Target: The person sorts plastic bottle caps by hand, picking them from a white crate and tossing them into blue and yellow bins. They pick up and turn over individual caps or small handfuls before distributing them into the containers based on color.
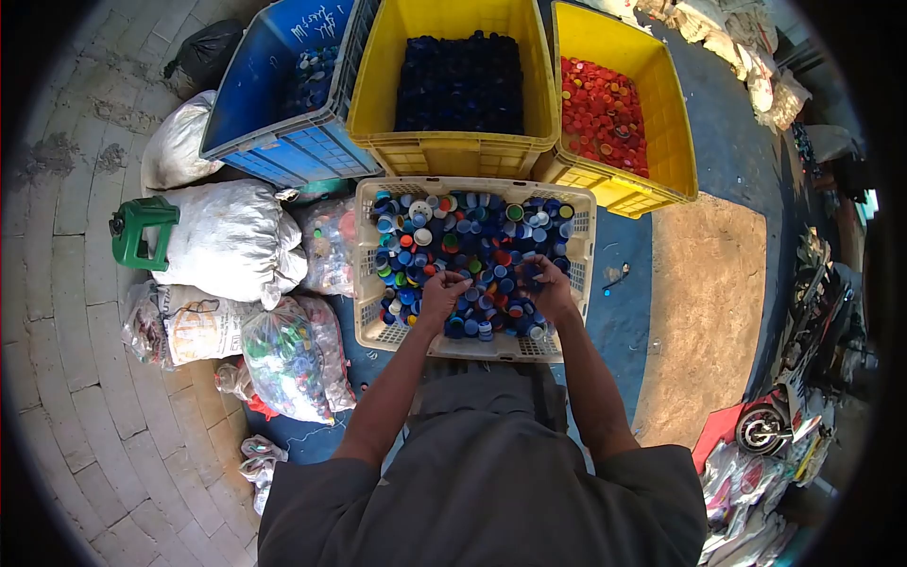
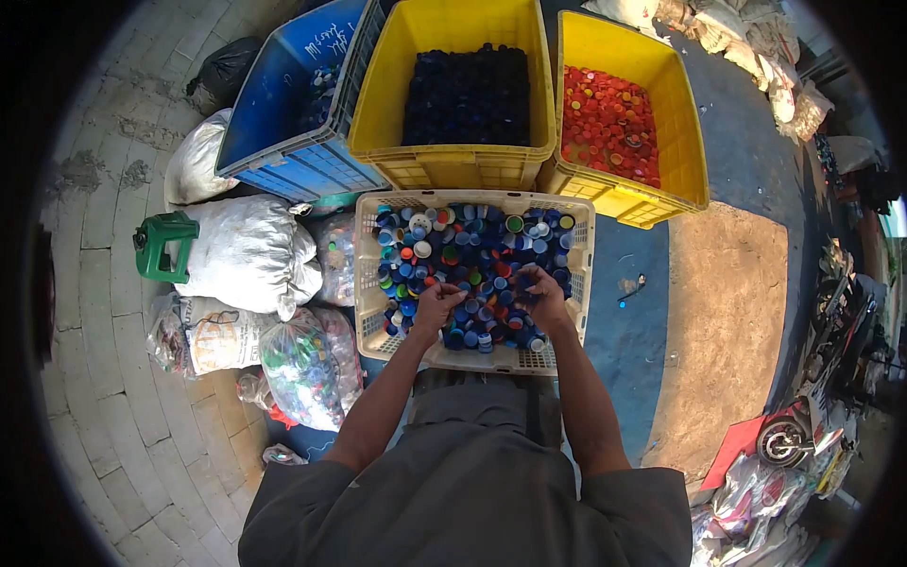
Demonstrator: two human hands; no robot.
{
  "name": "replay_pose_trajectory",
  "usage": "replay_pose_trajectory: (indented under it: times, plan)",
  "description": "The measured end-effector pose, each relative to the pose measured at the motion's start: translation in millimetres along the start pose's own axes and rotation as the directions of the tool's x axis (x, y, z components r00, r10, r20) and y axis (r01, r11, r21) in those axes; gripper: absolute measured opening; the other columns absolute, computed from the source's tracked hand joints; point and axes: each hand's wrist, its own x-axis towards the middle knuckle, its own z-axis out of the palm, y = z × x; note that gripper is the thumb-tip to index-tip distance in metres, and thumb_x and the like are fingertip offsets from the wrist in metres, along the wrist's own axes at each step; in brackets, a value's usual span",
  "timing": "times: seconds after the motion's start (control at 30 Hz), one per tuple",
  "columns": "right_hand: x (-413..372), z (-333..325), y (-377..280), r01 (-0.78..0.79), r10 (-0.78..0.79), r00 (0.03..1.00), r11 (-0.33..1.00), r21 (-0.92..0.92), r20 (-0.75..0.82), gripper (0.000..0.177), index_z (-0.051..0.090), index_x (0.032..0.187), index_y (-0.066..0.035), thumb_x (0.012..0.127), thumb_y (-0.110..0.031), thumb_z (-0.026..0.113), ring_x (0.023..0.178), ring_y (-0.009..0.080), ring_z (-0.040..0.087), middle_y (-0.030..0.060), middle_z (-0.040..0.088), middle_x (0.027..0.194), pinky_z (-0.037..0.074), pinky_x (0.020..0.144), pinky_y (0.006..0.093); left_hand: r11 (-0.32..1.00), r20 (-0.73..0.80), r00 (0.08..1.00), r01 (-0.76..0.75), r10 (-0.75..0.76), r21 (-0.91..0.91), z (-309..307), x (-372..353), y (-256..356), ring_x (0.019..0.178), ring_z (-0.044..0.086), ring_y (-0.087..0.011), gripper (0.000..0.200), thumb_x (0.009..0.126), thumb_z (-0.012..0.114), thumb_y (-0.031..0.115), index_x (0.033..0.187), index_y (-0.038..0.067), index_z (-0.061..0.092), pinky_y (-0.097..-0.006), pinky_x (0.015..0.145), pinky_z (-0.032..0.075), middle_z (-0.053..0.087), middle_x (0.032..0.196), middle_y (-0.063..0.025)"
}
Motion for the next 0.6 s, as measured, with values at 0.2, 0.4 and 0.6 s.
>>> replay_pose_trajectory:
  times: [0.2, 0.4, 0.6]
  plan:
    - [-44, 4, 10, 0.028, -0.017, 0.999, 0.966, 0.256, -0.044, 0.064, 0.047, 0.123, -0.001, 0.062, -0.016, 0.056, 0.088, 0.0286, 0.060, 0.0160, 0.057, 0.111, 0.052, 0.077, 0.0422, 0.992, 0.053, 0.998, 0.020, -0.027, 0.128, 22, 30, 8, 0.058, 0.054, -0.0046, 0.025, 0.081, 0.074, 0.017, 0.096, 0.005, 0.058, -0.0196, 0.048, 0.038, 0.060, 0.074, 0.0003]
    - [-63, 6, 23, 0.045, -0.027, 0.998, 0.908, 0.417, -0.051, 0.065, 0.047, 0.126, -0.001, 0.064, -0.020, 0.057, 0.095, 0.0312, 0.061, 0.0181, 0.057, 0.116, 0.051, 0.082, 0.0447, 0.981, 0.115, 0.992, 0.029, -0.052, 0.193, 28, 39, 8, 0.060, 0.054, -0.0053, 0.021, 0.083, 0.072, 0.018, 0.094, 0.007, 0.058, -0.0207, 0.048, 0.039, 0.060, 0.074, 0.0012]
    - [-62, 13, 28, 0.044, -0.034, 0.999, 0.899, 0.436, -0.030, 0.063, 0.049, 0.125, -0.004, 0.065, -0.022, 0.059, 0.099, 0.0325, 0.061, 0.0173, 0.057, 0.119, 0.048, 0.086, 0.0457, 0.839, 0.003, 0.982, -0.162, 0.188, 0.519, 25, 42, -5, 0.069, 0.062, -0.0206, 0.023, 0.078, 0.072, 0.017, 0.093, 0.005, 0.061, -0.0329, 0.058, 0.048, 0.064, 0.076, -0.0069]
